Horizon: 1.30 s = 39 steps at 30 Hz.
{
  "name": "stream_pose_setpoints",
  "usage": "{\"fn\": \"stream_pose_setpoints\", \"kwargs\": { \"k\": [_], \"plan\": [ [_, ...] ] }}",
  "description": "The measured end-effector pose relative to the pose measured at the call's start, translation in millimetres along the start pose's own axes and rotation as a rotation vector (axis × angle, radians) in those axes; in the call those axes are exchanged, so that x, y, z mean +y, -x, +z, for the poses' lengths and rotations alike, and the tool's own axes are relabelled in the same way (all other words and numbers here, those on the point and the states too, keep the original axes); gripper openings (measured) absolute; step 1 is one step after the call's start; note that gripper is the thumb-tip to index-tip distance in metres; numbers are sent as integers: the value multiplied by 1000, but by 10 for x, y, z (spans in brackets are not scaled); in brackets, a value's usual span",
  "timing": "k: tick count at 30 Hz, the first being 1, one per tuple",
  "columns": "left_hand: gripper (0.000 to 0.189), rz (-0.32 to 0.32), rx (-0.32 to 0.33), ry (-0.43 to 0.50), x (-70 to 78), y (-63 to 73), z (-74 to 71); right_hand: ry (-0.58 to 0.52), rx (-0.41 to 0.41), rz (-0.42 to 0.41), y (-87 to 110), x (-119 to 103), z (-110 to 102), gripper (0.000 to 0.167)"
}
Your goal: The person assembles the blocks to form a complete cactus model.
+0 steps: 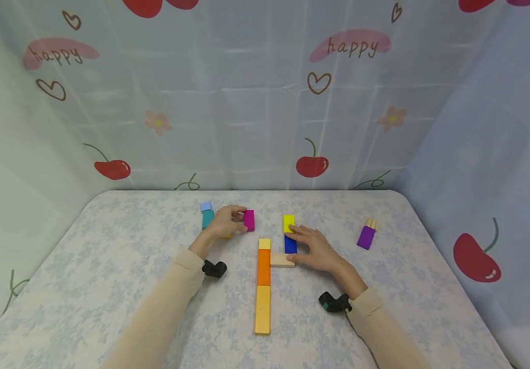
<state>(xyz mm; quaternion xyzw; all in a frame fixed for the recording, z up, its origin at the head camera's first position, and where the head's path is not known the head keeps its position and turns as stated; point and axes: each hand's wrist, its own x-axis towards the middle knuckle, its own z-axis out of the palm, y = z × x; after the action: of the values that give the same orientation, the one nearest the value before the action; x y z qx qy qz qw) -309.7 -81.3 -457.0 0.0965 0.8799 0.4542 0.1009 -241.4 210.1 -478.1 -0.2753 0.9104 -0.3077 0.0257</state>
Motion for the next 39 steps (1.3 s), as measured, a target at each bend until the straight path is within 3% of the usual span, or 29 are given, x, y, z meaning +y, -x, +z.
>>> {"fn": "stream_pose_setpoints", "kwargs": {
  "k": [5, 10, 19, 39],
  "plan": [
    [54, 50, -18, 54, 77, -2, 69, -5, 3, 5, 1, -9, -1, 62],
    [54, 59, -33, 100, 146, 3, 170, -8, 4, 3, 2, -21, -3, 62],
    [53, 63, -58, 76, 181, 27, 306, -11, 3, -2, 3, -10, 0, 61],
    [54, 67, -90, 63, 156, 56, 340, -18, 9, 10, 1, -43, -11, 62]
  ]
}}
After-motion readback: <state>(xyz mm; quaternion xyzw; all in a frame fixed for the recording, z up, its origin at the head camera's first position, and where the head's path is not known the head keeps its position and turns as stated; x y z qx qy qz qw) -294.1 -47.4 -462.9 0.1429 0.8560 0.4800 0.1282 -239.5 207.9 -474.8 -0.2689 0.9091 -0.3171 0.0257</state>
